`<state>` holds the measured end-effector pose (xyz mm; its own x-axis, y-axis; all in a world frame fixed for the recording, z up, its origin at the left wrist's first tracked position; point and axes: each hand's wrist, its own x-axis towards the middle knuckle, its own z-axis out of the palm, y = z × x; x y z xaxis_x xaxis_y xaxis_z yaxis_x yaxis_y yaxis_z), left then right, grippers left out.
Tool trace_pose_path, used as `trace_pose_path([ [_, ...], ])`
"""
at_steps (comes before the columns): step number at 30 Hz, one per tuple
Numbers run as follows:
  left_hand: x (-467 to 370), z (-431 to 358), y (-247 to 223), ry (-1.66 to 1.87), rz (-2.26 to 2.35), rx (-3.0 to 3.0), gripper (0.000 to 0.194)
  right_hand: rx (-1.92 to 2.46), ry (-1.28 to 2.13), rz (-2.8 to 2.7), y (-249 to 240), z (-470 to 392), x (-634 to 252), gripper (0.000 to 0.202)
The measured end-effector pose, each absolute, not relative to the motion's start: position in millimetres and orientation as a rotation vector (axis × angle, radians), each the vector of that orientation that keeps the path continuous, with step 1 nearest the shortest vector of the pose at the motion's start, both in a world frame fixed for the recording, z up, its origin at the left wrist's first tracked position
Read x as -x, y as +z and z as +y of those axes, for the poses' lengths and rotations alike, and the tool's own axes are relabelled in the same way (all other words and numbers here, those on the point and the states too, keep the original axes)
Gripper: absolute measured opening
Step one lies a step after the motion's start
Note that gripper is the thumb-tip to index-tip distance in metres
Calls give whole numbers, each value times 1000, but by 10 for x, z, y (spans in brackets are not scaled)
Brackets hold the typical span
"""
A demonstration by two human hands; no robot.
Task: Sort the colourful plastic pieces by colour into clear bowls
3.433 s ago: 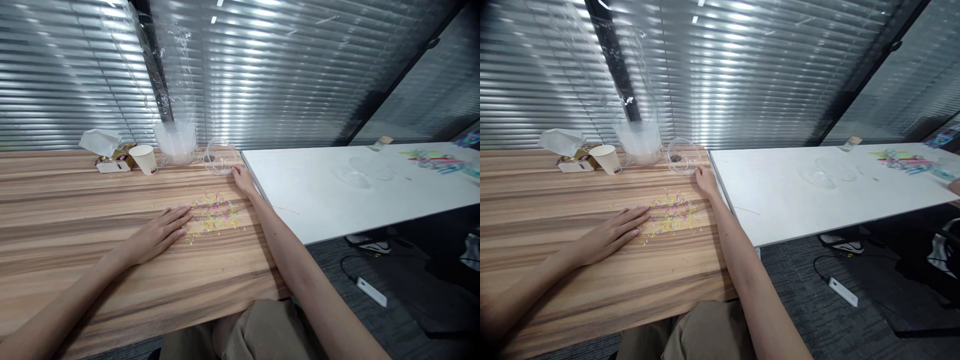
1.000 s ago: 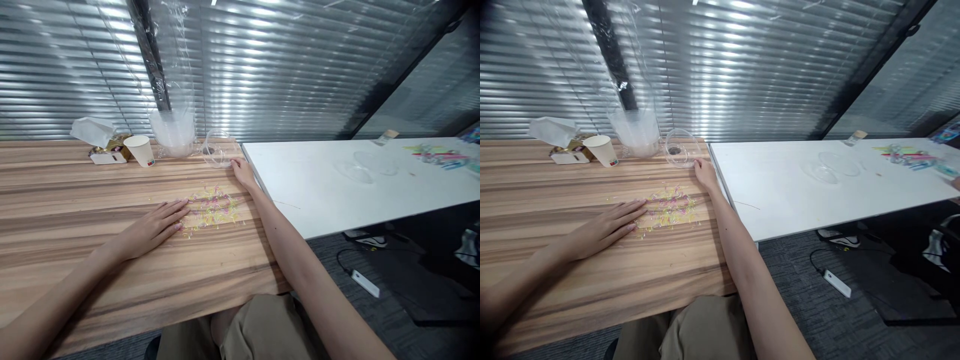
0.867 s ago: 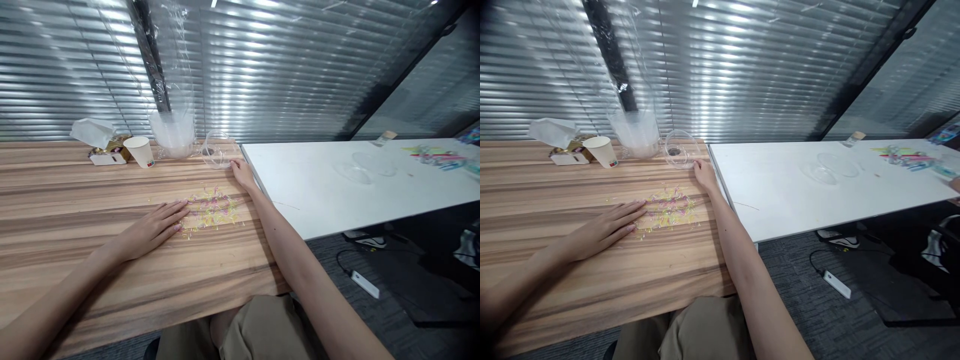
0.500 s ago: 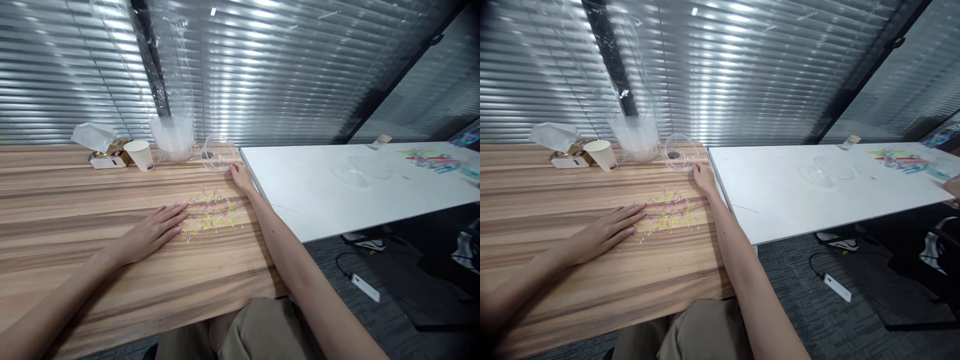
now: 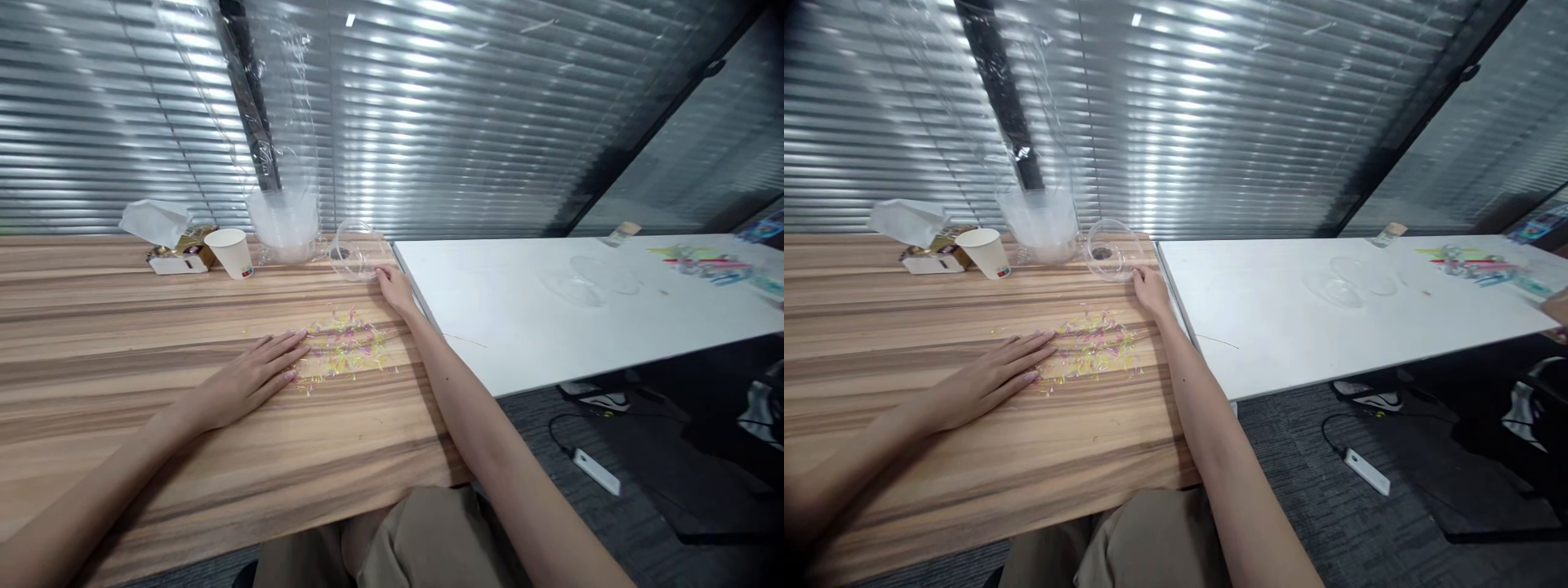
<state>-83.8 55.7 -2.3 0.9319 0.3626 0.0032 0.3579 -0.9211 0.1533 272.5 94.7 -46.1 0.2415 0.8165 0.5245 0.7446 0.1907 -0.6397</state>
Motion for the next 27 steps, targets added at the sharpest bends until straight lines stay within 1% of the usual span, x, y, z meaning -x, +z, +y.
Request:
trace_pose_path([
  [3,838,561,-21,51,545,-2942,53,1556,88,-1497,-466,944,-2726,61],
  [11,839,560,-13,65,541,-2953,51,1501,109,-1559,-475,979,-2730,62],
  [18,840,561,-18,64,541,-2946,52,1524,203,-1506,-450,965,-2721,64],
  [22,836,553,-13,78,530,-2936,52,1551,218,-1475,-425,941,-2722,59],
  [27,826,549,1,61,542,-2937,53,1607,211,-1429,-426,890,-2711,47],
])
